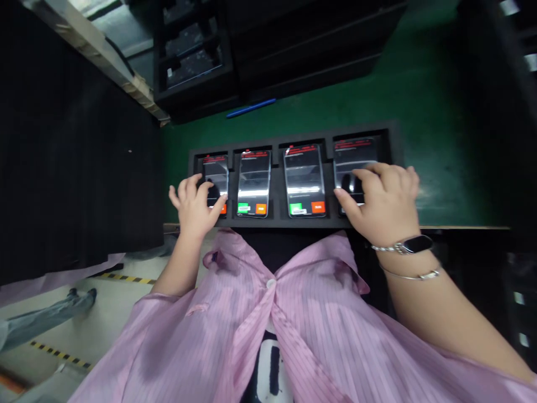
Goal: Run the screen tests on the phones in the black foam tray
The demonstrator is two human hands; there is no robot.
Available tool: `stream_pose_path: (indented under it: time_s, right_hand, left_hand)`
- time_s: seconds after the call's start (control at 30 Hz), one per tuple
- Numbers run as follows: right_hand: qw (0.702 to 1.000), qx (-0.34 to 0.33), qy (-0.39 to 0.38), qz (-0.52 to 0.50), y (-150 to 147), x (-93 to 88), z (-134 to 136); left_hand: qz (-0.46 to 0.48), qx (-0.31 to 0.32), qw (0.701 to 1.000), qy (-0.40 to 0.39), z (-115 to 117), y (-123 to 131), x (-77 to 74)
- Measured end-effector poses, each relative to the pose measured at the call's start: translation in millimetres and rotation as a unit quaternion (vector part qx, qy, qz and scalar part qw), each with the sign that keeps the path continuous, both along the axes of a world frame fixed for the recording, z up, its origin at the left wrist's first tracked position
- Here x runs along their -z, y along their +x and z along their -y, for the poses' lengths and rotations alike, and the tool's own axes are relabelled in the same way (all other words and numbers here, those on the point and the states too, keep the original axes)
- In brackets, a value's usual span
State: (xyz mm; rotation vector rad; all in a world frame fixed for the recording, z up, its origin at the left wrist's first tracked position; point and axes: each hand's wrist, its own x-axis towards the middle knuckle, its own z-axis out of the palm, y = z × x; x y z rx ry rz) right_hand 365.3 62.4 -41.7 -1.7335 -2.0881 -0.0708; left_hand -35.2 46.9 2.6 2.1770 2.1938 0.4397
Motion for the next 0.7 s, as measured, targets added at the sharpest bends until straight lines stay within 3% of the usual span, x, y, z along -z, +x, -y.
stream_pose_path:
  time_s: [0.2, 0.33, 0.53, 0.7]
  right_hand:
    - [1.0, -0.006, 0.007, -0.019, -5.7, -16.0, -0.6]
    - [0.997, -0.013, 0.062, -0.047, 0.2, -7.1, -0.1]
    - [0.982, 0.059, 0.156, -0.088, 11.0, 11.8, 2.8]
    - [0.98, 0.085, 0.144, -0.108, 16.8, 14.1, 0.8]
  left_hand:
    - [0.014, 0.012, 0.999, 0.049, -4.3, -5.1, 4.2]
    - [0.018, 0.021, 0.997, 0.066, -1.0, -5.7, 6.2]
    - [-0.005, 0.015, 0.987, 0.163, 4.7, -9.2, 12.4]
    - [-0.011, 0.026, 0.985, 0.17, 6.2, -14.2, 12.4]
